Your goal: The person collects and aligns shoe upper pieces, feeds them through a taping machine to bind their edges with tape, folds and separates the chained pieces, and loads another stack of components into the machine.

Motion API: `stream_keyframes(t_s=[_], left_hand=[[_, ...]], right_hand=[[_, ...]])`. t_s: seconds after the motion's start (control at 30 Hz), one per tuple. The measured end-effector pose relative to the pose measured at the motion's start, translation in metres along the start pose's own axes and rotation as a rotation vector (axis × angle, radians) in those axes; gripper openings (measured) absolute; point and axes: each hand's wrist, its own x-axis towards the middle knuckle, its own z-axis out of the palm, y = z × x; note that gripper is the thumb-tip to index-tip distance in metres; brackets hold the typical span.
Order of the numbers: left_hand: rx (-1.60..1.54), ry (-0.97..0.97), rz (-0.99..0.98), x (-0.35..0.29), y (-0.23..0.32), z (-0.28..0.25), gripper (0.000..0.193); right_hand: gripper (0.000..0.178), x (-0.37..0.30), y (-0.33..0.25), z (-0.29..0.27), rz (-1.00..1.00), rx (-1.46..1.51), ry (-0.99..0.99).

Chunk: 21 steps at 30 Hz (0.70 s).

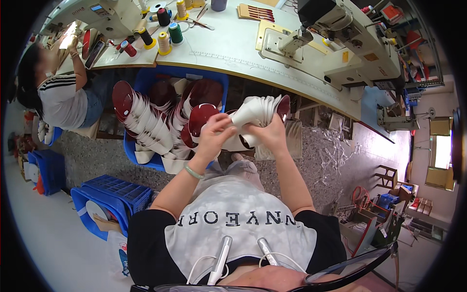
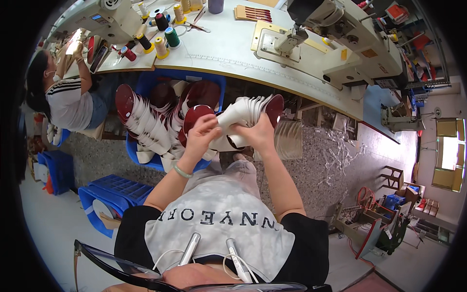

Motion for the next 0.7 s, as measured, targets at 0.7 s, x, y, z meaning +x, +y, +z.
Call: stream_keyframes(t_s=[0.7], left_hand=[[-0.619, 0.291, 0.005, -0.061, -0.009, -0.067, 0.012]], right_hand=[[0.057, 0.206, -0.066, 0.025, -0.613, -0.288, 0.303]])
